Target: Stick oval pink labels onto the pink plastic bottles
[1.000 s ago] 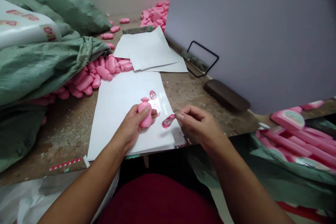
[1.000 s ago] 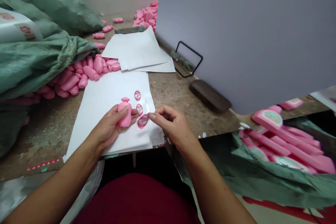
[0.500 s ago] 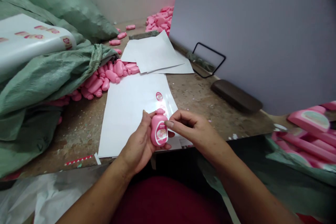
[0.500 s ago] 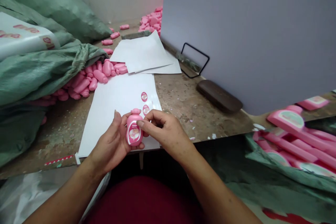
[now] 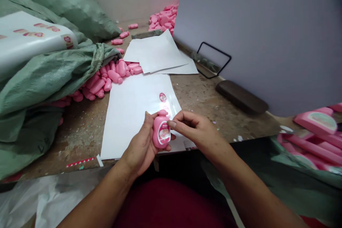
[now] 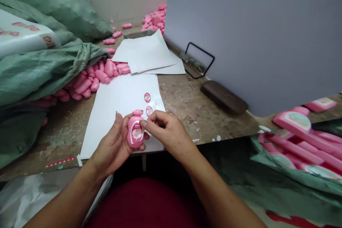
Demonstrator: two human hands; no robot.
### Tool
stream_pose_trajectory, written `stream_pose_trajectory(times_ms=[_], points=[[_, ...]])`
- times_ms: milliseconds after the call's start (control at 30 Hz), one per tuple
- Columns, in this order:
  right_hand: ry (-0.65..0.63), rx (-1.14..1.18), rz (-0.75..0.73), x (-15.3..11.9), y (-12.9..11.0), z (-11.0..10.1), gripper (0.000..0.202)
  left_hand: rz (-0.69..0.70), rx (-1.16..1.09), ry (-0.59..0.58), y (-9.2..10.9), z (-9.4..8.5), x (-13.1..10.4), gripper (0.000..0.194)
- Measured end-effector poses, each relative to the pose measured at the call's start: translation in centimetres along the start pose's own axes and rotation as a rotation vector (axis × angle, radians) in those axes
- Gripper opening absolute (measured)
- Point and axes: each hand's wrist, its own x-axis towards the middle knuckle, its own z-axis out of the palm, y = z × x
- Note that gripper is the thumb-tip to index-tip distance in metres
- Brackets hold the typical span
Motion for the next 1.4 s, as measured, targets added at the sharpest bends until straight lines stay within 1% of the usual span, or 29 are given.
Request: stream_pose_trajectory(times_ms=[233, 300, 400, 467, 567, 633, 700, 733, 867, 933, 1000, 1100, 1167, 1233, 1300, 1400], points=[[0.009, 0.008, 0.007, 0.0, -0.1, 0.0, 0.03, 0.005, 0.01, 0.032, -0.2, 0.0, 0.2, 0.059], [0.0, 0.028, 0.017, 0.0, -0.1, 0.1, 0.033, 0.025, 0.011, 0.051, -0.3, 0.0, 0.2, 0.055], [-0.021, 0.055, 0.008, -0.1, 0.2, 0.1, 0.034, 0.072, 0.035, 0.076, -0.5, 0.0, 0.2, 0.041], [0.027, 0.031, -0.026, -0.2, 0.4, 0.0, 0.031, 0.09, 0.05, 0.079, -0.5, -0.1, 0.3, 0.035], [0.183, -0.072, -0.087, -0.5, 0.6, -0.2, 0.027, 0.079, 0.036, 0.118, -0.5, -0.2, 0.4, 0.033], [0.223, -0.109, -0.108, -0.7, 0.5, -0.4, 0.026, 0.057, 0.017, 0.15, -0.3, -0.2, 0.4, 0.036], [0.187, -0.088, -0.097, -0.9, 0.4, -0.5, 0.027, 0.067, 0.022, 0.171, -0.2, -0.2, 0.3, 0.041], [0.159, -0.067, -0.082, -0.9, 0.4, -0.5, 0.028, 0.094, 0.045, 0.186, -0.1, -0.2, 0.3, 0.044], [0.076, -0.057, -0.052, -0.8, 0.3, -0.7, 0.034, 0.213, 0.276, 0.264, 0.2, -0.4, 0.0, 0.065], [0.088, -0.118, -0.078, -0.9, 0.5, -0.7, 0.031, 0.229, 0.38, 0.274, 0.3, -0.5, -0.1, 0.069], [0.162, -0.228, -0.125, -1.1, 0.7, -0.6, 0.026, 0.221, 0.415, 0.258, 0.3, -0.6, -0.1, 0.066], [0.285, -0.443, -0.234, -1.3, 1.2, -0.3, 0.02, 0.204, 0.374, 0.243, 0.1, -0.5, -0.1, 0.062], [0.338, -0.561, -0.298, -1.4, 1.6, -0.2, 0.017, 0.191, 0.341, 0.259, 0.1, -0.5, -0.2, 0.063], [0.362, -0.611, -0.311, -1.4, 1.9, -0.4, 0.016, 0.187, 0.331, 0.275, 0.1, -0.5, -0.3, 0.063], [0.324, -0.564, -0.261, -1.4, 2.0, -0.7, 0.017, 0.207, 0.351, 0.276, 0.2, -0.6, -0.4, 0.063], [0.19, -0.413, -0.181, -1.6, 1.7, -0.9, 0.023, 0.245, 0.386, 0.264, 0.2, -0.8, -0.4, 0.061]])
